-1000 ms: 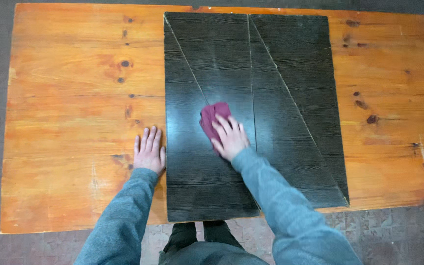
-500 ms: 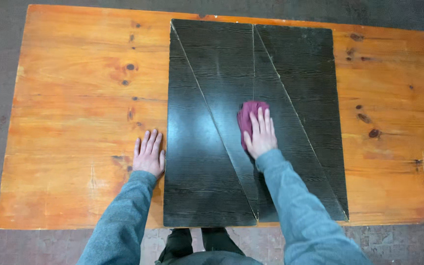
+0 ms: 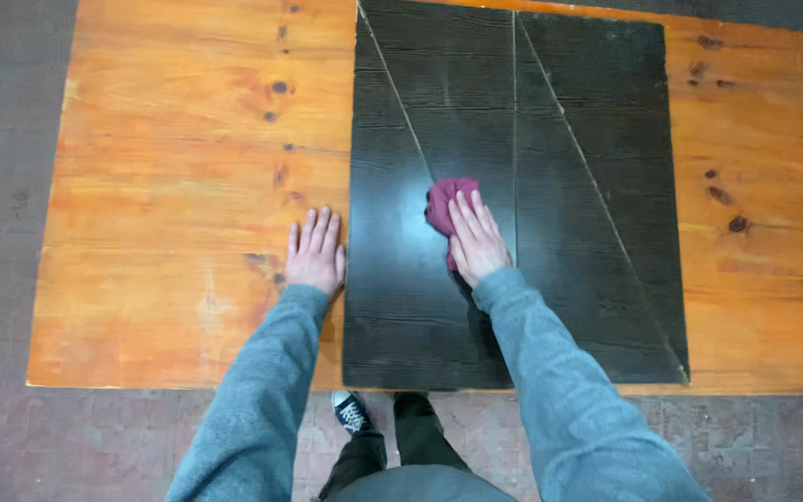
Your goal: The person wipes the surface of several dark-stained wooden panels with a purple cloth. They move the panels around on a larger wooden workbench, aligning them side by side, and continue wiping each panel thoroughly.
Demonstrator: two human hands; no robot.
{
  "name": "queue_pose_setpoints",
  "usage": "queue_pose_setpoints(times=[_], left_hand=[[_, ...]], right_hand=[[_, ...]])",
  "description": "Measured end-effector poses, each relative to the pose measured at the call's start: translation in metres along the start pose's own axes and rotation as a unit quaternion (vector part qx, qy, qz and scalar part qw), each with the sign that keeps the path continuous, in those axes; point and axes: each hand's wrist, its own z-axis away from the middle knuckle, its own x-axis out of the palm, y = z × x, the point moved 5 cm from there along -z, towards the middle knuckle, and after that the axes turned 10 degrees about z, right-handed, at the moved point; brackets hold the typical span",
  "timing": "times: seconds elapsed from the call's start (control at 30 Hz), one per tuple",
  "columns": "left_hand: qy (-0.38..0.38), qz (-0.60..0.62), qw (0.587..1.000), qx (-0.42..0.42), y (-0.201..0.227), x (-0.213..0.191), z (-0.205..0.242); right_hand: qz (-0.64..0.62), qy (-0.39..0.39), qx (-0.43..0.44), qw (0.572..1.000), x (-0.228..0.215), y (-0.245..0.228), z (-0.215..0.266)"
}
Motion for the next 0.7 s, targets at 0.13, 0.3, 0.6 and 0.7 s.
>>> queue_pose_setpoints(times=[0.13,0.3,0.6,0.7], left_hand=[[0.002,-0.003,1.000,-0.027,0.005,0.006,0.036],[-0.061,0.001,0.997,-0.048,0.024,-0.020,0.094],[-0.105,0.026,0.992,-0.071,0.030,-0.027,0.119],[-0.170,0.042,0.980,-0.098,0.031,-0.027,0.119]], right_hand=[[-0.008,-0.022,0.000,1.000,0.000,-0.045,0.041],[0.017,-0.065,0.028,0.997,-0.004,-0.087,0.040],[0.006,-0.072,-0.071,0.995,0.004,-0.213,0.032],[0.000,-0.047,-0.129,0.991,-0.010,-0.242,0.074]])
